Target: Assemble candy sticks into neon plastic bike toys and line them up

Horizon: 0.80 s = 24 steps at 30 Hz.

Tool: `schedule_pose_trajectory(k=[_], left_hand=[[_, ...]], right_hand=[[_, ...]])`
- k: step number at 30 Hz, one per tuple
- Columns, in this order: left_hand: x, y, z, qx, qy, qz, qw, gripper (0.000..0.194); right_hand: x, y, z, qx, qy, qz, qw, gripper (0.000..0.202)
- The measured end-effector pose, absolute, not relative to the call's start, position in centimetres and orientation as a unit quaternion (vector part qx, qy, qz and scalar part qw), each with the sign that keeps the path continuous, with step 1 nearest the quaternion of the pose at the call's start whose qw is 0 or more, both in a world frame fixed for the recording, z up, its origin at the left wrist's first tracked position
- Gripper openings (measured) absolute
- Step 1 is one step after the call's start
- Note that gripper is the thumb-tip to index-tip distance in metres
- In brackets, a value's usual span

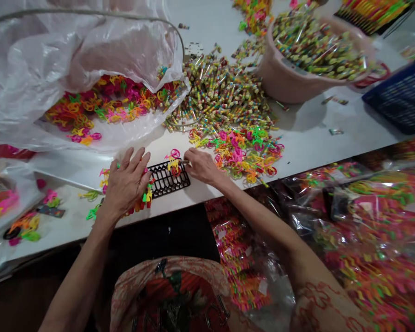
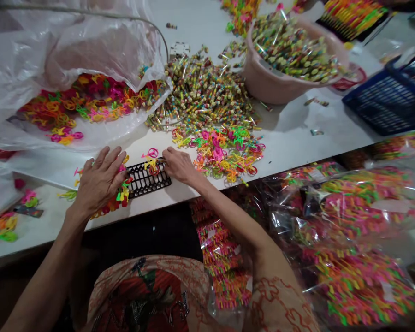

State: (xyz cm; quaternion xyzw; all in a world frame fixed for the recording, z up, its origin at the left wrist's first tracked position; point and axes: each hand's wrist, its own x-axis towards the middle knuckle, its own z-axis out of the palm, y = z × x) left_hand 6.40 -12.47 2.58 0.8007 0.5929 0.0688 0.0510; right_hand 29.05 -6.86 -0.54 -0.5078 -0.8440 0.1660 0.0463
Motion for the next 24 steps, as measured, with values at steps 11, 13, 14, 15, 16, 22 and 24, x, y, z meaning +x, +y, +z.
schedule_pose_trajectory(k=[11,13,14,15,16,22,24], left_hand=[[6.3,-12.6,2.3,0.806,0.583,0.095,0.031,0.052],[6.3,-12.6,2.1,0.808,0.580,0.101,0.032,0.052],[6.2,-12.6,2.0,0.809,0.578,0.104,0.032,0.053],[6.2,-12.6,2.0,0.809,0.576,0.107,0.032,0.053],[6.1,-12.6,1.9,0.810,0.575,0.109,0.031,0.054],[6.1,-12.6,1.8,0.810,0.576,0.108,0.034,0.053],[6.1,-12.6,1.9,0.809,0.577,0.110,0.031,0.051]], right_hand=[[25.0,-7.9,-3.2,-0.519,-0.695,0.425,0.260,0.006],[24.6,-7.6,-3.7,-0.515,-0.665,0.459,0.287,0.007],[24.5,-7.5,-4.1,-0.514,-0.649,0.473,0.302,0.007],[24.5,-7.3,-4.4,-0.513,-0.632,0.487,0.317,0.007],[24.6,-7.2,-4.7,-0.511,-0.615,0.502,0.330,0.008],[25.3,-7.4,-4.8,-0.515,-0.570,0.537,0.348,0.007],[24.6,-7.5,-4.5,-0.533,-0.579,0.516,0.339,0.004]])
